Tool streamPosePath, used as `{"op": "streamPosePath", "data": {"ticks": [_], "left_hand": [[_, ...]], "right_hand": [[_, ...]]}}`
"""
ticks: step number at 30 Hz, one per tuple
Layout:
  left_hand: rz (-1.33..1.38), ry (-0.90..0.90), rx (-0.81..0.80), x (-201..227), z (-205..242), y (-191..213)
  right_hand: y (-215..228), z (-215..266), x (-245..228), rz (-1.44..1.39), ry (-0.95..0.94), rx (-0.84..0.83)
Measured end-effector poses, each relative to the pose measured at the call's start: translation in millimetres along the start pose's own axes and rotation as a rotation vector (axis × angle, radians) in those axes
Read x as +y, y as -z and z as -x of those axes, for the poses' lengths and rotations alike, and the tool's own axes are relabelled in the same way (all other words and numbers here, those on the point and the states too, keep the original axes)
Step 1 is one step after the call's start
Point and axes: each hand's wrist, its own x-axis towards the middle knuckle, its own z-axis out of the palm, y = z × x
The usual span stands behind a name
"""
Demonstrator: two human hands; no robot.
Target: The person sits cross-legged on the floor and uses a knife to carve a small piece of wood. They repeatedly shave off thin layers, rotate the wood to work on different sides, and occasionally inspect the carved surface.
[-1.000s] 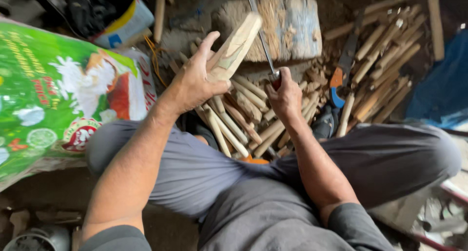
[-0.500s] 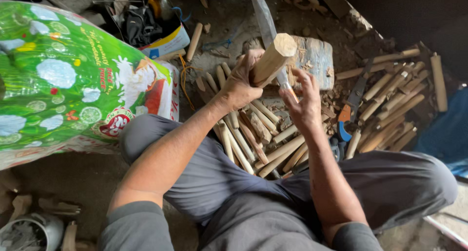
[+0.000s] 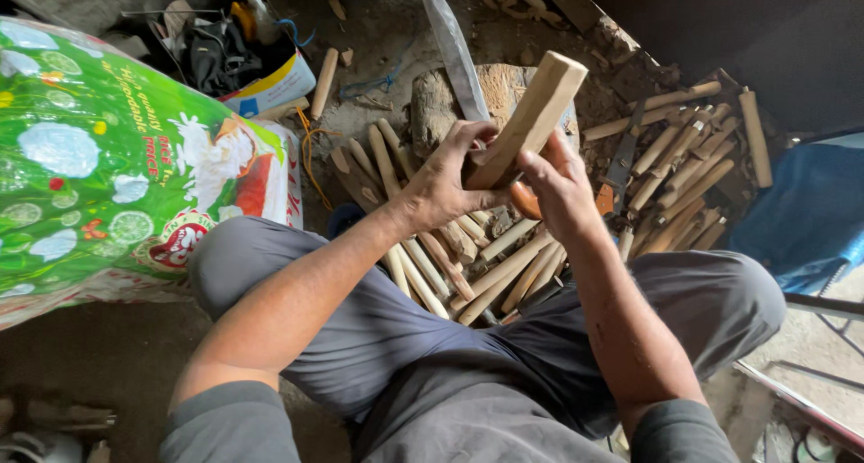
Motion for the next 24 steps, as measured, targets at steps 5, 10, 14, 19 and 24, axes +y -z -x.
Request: {"op": "streamPosePath", "data": {"ticks": [5,10,14,19,24], "left_hand": [[0.463,0.281,-0.031,14.6,11.5,-5.3],[0.353,0.147,0.106,14.0,15.1,-17.0],[0.487,0.186,0.197,4.1,14.6,-8.1],[0.575,0.115,0.364,-6.9,-3.5,15.5],[0.695,0.083,0.543,-27.9,-11.3,34.4]], "right_hand": [[13.4,7.8,-9.9,-0.264,-0.019,-0.074],[12.3,2.2,-14.0,-0.359,0.004,-0.085],[15.1,-1.8,-17.0,-0.348,0.053,-0.036],[24.2,-1.7,-18.4,-0.386,0.094,0.124],[13.8,-1.4,-2.6,-0.3,-0.054,0.097]]}}
